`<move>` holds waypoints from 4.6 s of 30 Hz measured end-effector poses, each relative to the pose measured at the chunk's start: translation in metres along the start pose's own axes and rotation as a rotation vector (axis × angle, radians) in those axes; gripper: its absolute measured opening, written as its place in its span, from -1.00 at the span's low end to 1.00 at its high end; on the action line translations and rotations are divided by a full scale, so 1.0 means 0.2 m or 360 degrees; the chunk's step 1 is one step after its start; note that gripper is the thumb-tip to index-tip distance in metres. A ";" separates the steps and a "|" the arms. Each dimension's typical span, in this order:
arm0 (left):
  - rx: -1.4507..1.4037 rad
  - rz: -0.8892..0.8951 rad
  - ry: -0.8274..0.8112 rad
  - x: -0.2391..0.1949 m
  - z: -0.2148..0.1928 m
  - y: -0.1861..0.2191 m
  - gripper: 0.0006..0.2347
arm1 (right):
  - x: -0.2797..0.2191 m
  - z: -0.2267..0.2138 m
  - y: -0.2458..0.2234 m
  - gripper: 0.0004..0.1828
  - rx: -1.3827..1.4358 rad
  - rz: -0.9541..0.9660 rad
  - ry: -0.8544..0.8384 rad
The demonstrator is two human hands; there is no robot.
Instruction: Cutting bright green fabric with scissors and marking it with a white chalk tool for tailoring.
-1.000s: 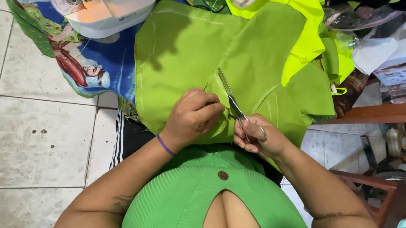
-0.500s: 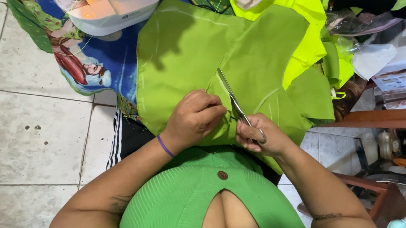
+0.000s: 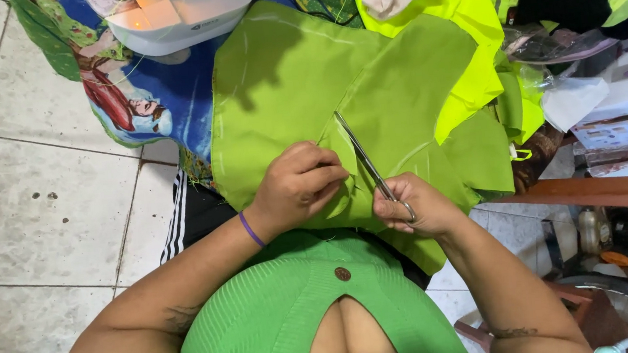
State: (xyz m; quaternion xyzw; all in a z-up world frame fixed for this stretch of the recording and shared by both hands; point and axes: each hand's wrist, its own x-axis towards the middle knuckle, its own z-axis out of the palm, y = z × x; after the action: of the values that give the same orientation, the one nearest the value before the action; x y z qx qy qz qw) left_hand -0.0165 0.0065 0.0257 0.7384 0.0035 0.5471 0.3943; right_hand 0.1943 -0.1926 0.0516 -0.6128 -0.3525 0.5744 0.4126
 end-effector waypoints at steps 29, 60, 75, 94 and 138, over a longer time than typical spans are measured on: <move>-0.0330 -0.0254 0.0051 0.02 -0.05 0.01 -0.95 | 0.25 -0.27 -0.08 -0.45 0.0111 0.0045 -0.0405; 0.0570 0.0431 -0.0140 0.67 -0.14 -0.28 -0.96 | -0.37 -0.16 -0.17 -0.66 -0.0329 0.0152 0.0840; 0.1439 -0.1145 -0.1443 0.64 0.40 -0.44 -0.33 | -0.62 -0.19 0.01 -0.68 -0.0173 -0.0019 0.1692; 0.0542 -0.0096 -0.2619 1.42 0.22 0.56 -0.42 | -0.27 -0.08 -0.86 -0.44 -0.0313 -0.1343 -0.0052; 0.0780 -0.0225 -0.1670 0.84 0.81 -0.88 -0.87 | -0.34 0.30 0.20 -0.74 -0.0354 0.0165 0.1604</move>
State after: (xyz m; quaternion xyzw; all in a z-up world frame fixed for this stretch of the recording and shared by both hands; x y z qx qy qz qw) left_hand 0.2580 0.1079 0.0426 0.9783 -0.0165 0.0637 0.1964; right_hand 0.1264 -0.2642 0.0432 -0.8703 -0.1382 0.1867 0.4344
